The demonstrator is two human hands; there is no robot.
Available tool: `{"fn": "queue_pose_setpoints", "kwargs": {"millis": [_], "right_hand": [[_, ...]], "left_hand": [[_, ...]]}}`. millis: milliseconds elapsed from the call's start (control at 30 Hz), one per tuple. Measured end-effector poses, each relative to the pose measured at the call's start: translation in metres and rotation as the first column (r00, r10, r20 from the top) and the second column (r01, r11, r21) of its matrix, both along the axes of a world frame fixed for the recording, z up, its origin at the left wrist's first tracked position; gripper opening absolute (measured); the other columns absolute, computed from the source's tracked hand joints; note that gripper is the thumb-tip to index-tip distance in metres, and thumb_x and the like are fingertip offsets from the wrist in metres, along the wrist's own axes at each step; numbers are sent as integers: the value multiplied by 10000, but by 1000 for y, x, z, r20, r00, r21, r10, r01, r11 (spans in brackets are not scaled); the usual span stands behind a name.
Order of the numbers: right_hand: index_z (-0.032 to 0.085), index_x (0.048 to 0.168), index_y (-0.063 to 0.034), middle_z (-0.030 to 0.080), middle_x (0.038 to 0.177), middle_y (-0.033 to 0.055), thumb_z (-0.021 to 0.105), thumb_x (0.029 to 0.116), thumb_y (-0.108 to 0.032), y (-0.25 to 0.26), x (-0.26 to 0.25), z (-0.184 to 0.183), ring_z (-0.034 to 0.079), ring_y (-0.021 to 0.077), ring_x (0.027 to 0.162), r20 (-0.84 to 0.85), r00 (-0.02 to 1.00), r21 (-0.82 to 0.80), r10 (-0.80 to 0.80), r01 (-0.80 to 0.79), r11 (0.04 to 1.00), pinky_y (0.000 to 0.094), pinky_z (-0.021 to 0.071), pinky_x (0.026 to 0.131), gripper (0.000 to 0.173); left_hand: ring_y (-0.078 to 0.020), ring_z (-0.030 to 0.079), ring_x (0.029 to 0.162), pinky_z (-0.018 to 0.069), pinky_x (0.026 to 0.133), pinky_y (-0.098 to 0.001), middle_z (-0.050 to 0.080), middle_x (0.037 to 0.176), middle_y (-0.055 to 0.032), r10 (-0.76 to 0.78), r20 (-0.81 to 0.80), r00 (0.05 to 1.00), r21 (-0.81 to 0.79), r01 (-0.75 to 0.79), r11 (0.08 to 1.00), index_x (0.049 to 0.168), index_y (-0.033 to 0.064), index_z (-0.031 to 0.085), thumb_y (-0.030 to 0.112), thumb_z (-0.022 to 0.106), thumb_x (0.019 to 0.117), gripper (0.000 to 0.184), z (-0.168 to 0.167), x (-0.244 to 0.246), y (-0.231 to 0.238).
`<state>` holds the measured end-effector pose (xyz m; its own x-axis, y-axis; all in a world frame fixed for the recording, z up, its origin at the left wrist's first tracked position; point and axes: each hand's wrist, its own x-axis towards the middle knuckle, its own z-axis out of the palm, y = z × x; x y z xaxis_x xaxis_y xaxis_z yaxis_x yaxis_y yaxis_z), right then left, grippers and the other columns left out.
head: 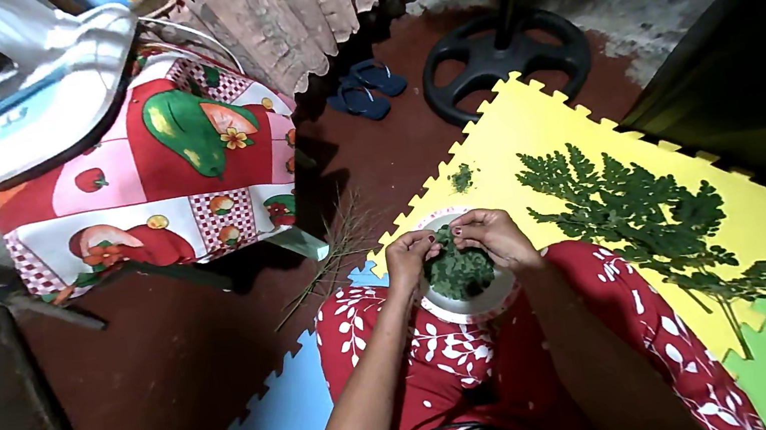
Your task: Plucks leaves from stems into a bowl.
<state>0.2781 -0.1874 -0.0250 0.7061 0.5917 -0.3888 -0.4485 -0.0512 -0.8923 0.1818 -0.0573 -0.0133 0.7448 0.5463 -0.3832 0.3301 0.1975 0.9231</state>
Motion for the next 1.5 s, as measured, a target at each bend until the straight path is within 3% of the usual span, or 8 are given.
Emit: {"fn": "queue_pose_setpoints", "kwargs": {"millis": [133, 267, 633, 700, 767, 867, 1100, 1500], "right_hand": [[619, 1176, 108, 669, 904, 88, 591, 954, 90, 5, -4, -3, 654, 92, 704, 1, 996, -38, 92, -92, 995, 246, 580, 707, 225], [645, 1054, 98, 676, 847, 69, 609, 954, 73, 7, -4, -1, 650, 77, 671, 46, 993, -112, 106, -100, 989, 243, 580, 696, 109], [655, 1060, 105, 663, 868, 91, 601, 969, 63, -1, 8, -4, 635, 72, 670, 69, 997, -180, 23, -11, 984, 231, 570, 686, 114], [655, 1062, 108, 666, 873, 97, 600, 966, 67, 1, 8, -4, 638, 76, 673, 58, 998, -178, 30, -19, 984, 234, 571, 690, 118], [658, 1067, 107, 668, 881, 105, 604, 962, 70, 3, 7, -5, 637, 80, 679, 52, 997, -182, 50, -40, 982, 237, 570, 694, 124], [663, 1070, 104, 674, 872, 106, 613, 960, 63, 3, 6, -7, 641, 84, 682, 70, 995, -195, 68, -53, 979, 242, 572, 698, 128], [674, 1054, 85, 685, 865, 92, 637, 955, 42, 7, 4, -9, 648, 71, 672, 97, 989, -233, 109, -84, 969, 231, 572, 685, 114], [665, 1081, 83, 673, 930, 109, 635, 956, 40, 6, 7, -8, 634, 71, 711, 102, 984, -249, 144, -115, 962, 232, 558, 707, 136]], "left_hand": [[-60, 671, 745, 580, 756, -228, 707, 899, -83, -40, 41, 998, 65, 37, 997, 1057, -110, 665, -69, 619, 953, 121, -3, 1, -4], [-53, 665, 775, 566, 783, -233, 715, 911, -88, -124, 44, 991, 200, 113, 973, 1052, -99, 690, -38, 627, 955, 130, -6, 0, -4], [-55, 666, 764, 568, 783, -232, 710, 903, -96, -125, -63, 990, 228, 136, 964, 1071, -98, 685, -22, 620, 972, 141, -12, -3, 6], [-113, 676, 859, 560, 854, -278, 704, 1014, -145, -243, -192, 951, 255, 287, 923, 1140, -91, 673, -1, 610, 985, 190, -12, -4, 9], [-229, 659, 1099, 500, 1010, -366, 670, 1230, -216, -353, -288, 890, 267, 429, 863, 1279, -82, 629, 34, 648, 973, 327, -12, -4, 9], [-288, 591, 1282, 440, 1116, -392, 598, 1383, -245, -368, -233, 900, 285, 425, 859, 1396, -80, 543, 114, 674, 979, 479, -14, -1, 3], [-167, 690, 950, 527, 928, -324, 732, 1039, -161, -314, -245, 917, 436, 393, 810, 1146, -58, 712, 94, 559, 1038, 240, -5, 9, -2], [-117, 654, 837, 526, 839, -283, 709, 924, -115, -262, -221, 939, 404, 333, 852, 1108, -78, 693, 86, 518, 1055, 246, -12, 9, -4]]}}
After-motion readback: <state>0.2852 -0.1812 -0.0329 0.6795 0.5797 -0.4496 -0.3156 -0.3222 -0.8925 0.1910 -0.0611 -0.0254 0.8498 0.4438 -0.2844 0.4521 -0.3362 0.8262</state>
